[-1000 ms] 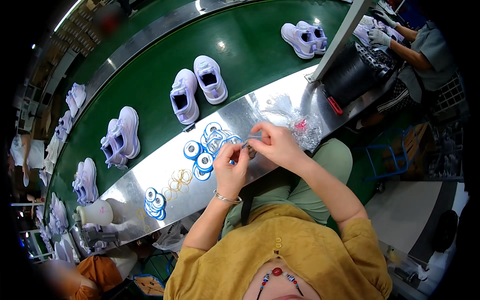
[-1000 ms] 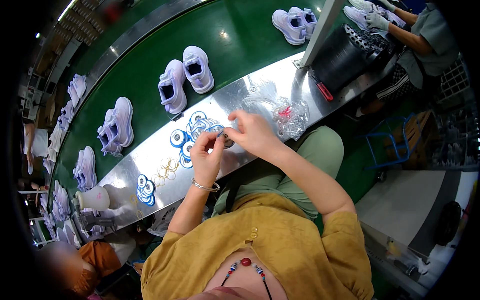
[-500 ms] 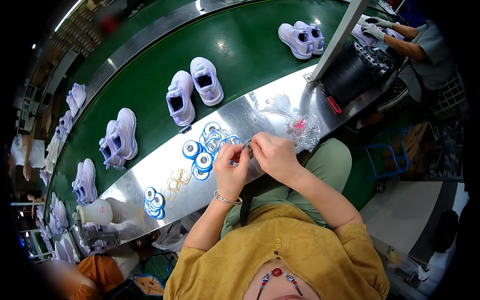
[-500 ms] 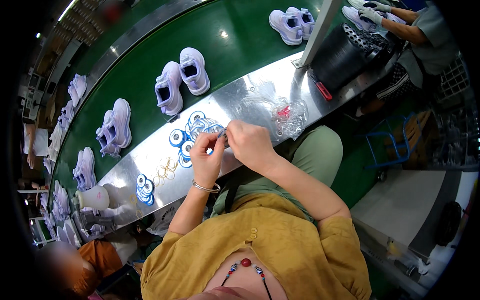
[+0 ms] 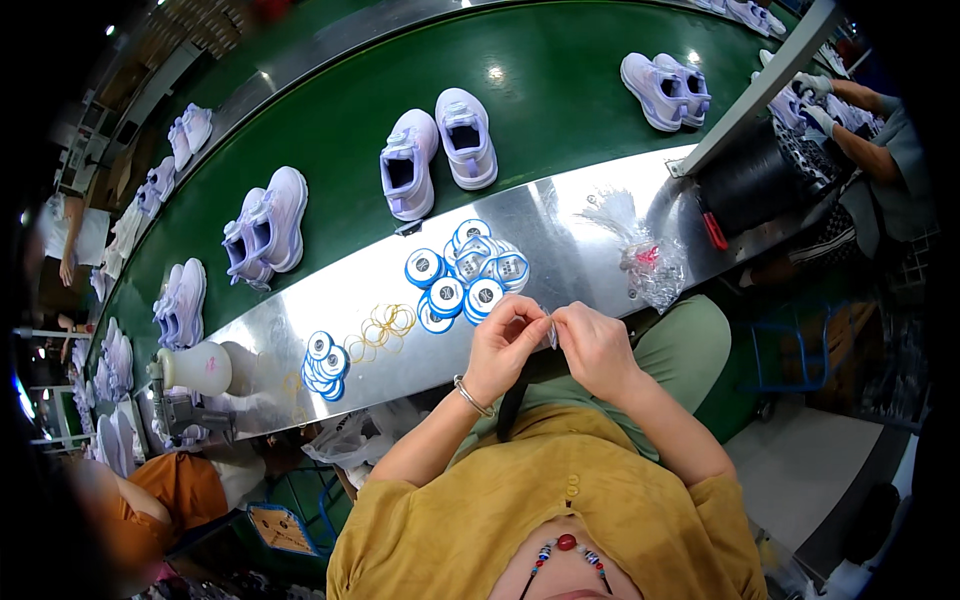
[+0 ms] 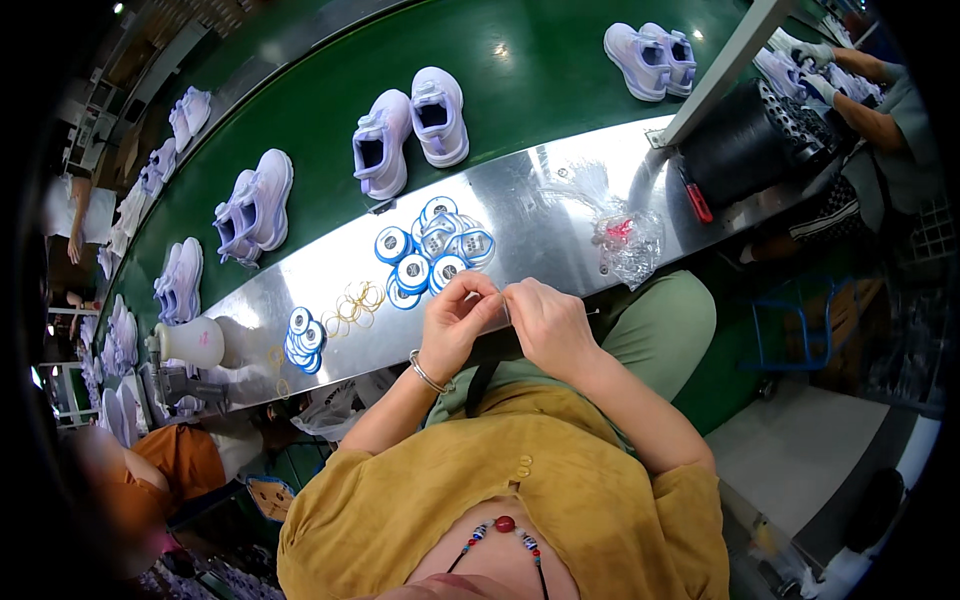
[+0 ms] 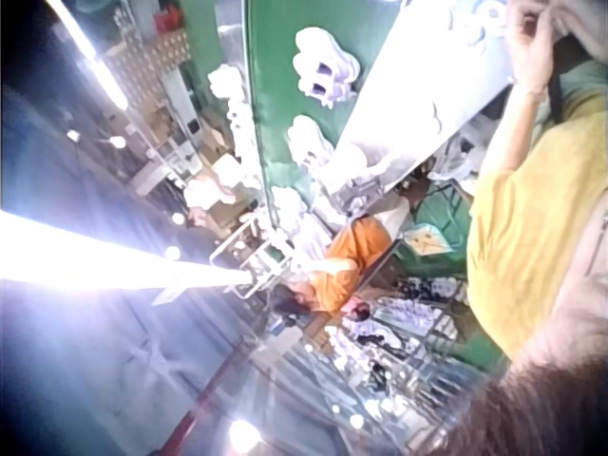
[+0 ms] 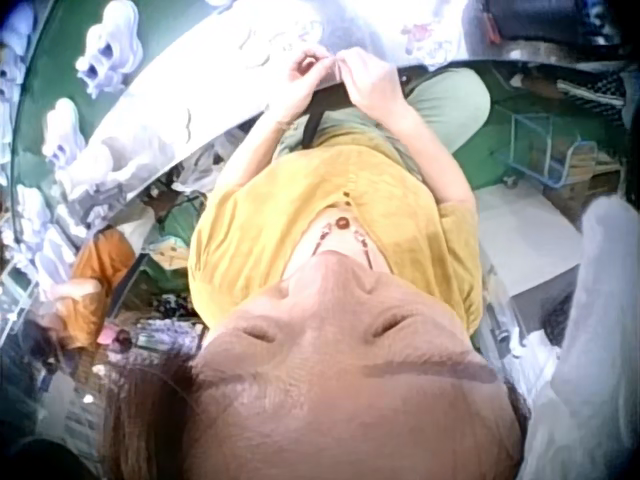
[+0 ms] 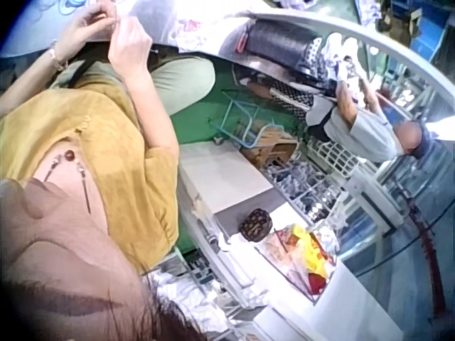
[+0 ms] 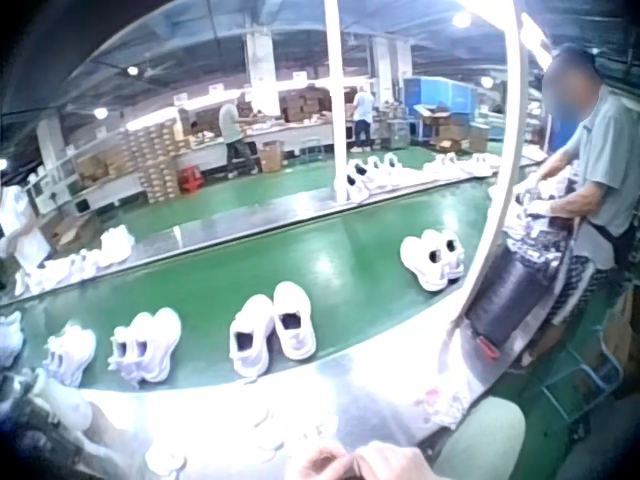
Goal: The person attaches small circular blue and white components to the tongue area of white sneakers on a moving conveyor belt. They repeatedly pick up a component, place it on a shoe, and then move the shoe forward on the belt.
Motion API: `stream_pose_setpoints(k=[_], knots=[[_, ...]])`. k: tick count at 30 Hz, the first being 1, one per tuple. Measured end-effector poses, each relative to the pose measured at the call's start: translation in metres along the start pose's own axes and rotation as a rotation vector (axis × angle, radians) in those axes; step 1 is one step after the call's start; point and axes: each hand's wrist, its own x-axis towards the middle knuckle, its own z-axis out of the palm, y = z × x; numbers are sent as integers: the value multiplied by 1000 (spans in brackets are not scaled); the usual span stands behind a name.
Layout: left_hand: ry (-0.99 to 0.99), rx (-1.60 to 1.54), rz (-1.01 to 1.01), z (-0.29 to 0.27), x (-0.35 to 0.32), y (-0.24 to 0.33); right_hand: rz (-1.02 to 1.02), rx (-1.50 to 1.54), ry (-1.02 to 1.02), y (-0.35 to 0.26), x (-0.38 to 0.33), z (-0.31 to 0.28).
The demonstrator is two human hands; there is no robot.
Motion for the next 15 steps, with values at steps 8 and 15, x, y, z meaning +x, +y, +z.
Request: stream_pose_setpoints(k=[8, 15], knots=[[0, 93, -236, -16, -6, 14, 435, 478, -422, 1, 28, -11], [279, 556, -37, -64, -3, 12, 340, 412, -329, 18, 32, 9]])
